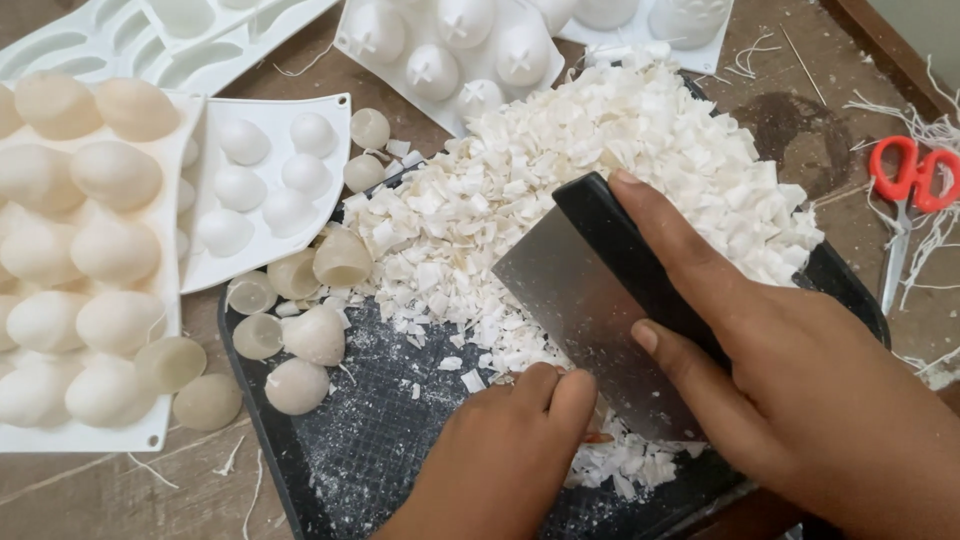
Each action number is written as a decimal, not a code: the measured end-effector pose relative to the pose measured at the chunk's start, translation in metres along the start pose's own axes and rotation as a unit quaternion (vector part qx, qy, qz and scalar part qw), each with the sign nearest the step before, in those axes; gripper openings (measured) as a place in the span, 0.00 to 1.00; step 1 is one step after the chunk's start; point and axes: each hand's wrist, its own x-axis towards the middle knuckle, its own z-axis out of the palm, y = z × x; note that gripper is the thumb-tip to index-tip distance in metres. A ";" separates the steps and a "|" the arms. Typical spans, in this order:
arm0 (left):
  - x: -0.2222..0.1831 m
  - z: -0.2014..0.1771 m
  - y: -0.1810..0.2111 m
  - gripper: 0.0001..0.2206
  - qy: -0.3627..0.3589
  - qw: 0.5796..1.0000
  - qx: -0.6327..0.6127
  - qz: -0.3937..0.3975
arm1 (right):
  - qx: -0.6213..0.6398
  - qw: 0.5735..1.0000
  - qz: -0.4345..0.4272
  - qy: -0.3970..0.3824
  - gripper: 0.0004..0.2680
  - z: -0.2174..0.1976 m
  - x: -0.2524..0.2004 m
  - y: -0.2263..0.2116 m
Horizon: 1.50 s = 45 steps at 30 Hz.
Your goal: Trimming and scraping excess wax from molded candle pieces using a metal scraper.
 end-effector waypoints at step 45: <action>-0.002 0.007 0.002 0.10 0.008 0.998 0.052 -0.032 | -0.010 0.992 0.116 0.057 0.34 0.005 -0.022 -0.016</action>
